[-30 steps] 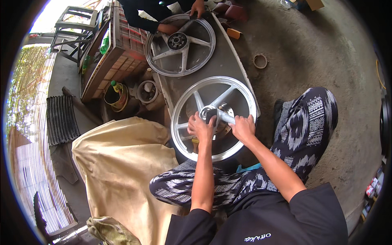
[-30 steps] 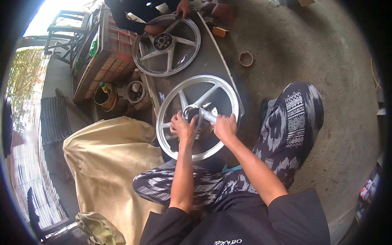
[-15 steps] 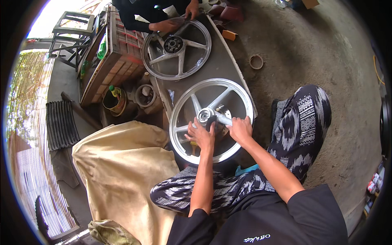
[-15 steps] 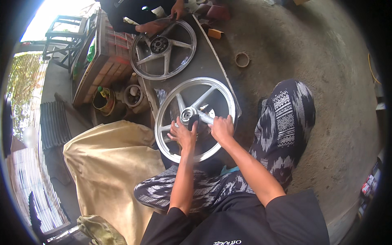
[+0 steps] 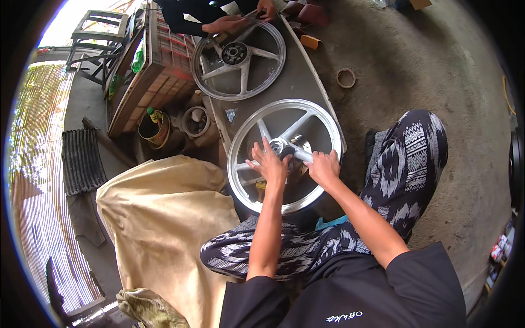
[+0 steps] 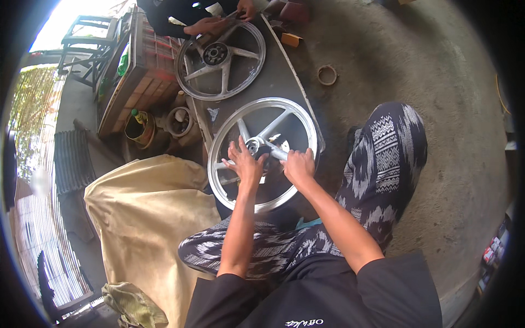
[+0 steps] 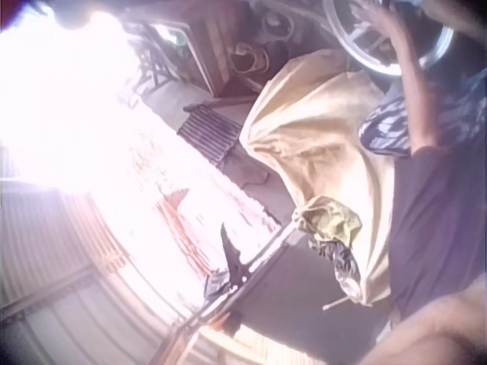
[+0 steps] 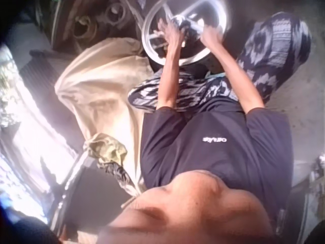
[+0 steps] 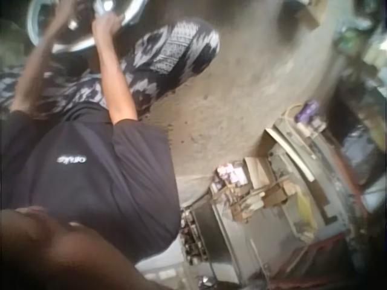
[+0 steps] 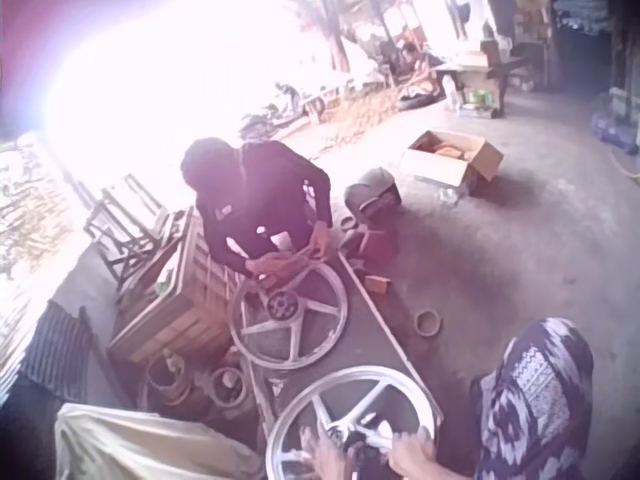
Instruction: The person wipes a motorcycle wheel with a cloth and sands the surface using a small block. They then spin the wheel to check for debris and continue sanding and wiping different sections of the rim.
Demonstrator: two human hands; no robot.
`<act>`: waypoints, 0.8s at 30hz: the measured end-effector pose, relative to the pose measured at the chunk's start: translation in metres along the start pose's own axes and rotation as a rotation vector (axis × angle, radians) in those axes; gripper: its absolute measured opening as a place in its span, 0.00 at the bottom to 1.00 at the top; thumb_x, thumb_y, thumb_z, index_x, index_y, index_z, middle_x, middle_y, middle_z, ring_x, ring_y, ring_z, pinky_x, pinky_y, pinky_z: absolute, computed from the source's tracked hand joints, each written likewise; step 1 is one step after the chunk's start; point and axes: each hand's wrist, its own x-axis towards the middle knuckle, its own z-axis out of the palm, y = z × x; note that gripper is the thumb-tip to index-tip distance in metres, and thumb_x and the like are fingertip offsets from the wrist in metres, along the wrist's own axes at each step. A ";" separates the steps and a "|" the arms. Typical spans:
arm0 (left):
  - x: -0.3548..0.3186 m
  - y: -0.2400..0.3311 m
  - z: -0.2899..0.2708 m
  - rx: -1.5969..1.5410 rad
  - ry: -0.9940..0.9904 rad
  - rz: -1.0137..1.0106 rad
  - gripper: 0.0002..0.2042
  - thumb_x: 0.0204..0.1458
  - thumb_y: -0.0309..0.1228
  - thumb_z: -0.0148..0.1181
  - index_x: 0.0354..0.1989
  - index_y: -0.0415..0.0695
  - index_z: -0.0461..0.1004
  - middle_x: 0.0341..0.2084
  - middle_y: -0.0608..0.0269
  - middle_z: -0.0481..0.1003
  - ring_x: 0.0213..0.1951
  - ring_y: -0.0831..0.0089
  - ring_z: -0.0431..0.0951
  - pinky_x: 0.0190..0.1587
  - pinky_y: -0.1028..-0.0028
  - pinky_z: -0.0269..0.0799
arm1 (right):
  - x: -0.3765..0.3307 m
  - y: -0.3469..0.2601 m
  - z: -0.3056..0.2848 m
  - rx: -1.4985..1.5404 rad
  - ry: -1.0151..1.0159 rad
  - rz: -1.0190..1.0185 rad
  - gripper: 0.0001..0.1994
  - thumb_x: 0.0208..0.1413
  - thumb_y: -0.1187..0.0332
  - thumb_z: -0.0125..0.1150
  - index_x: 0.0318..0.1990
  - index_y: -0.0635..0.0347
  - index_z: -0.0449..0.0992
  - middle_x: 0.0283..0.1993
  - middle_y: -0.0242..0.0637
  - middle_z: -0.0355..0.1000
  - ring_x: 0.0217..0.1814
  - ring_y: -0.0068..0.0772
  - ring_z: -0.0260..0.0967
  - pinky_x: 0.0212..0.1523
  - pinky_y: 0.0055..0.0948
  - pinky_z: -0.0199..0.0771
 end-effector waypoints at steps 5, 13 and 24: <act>0.007 0.002 -0.010 0.057 0.001 0.181 0.52 0.38 0.47 0.75 0.71 0.45 0.52 0.67 0.45 0.52 0.70 0.48 0.49 0.67 0.36 0.32 | 0.000 0.001 -0.002 -0.012 -0.027 -0.004 0.17 0.58 0.54 0.59 0.35 0.62 0.77 0.30 0.45 0.77 0.34 0.44 0.75 0.49 0.42 0.60; -0.016 0.003 0.034 0.020 0.119 0.033 0.40 0.52 0.48 0.64 0.69 0.43 0.54 0.68 0.44 0.50 0.71 0.48 0.47 0.65 0.33 0.38 | 0.002 0.008 0.000 -0.006 -0.051 0.018 0.17 0.57 0.55 0.60 0.35 0.63 0.77 0.31 0.47 0.77 0.36 0.45 0.76 0.50 0.43 0.60; -0.008 0.017 0.030 -0.034 0.125 -0.070 0.45 0.51 0.50 0.65 0.72 0.45 0.47 0.68 0.41 0.48 0.71 0.45 0.43 0.66 0.34 0.34 | 0.001 0.007 -0.004 0.000 -0.036 0.034 0.17 0.56 0.54 0.60 0.34 0.63 0.78 0.31 0.46 0.78 0.34 0.45 0.75 0.50 0.42 0.61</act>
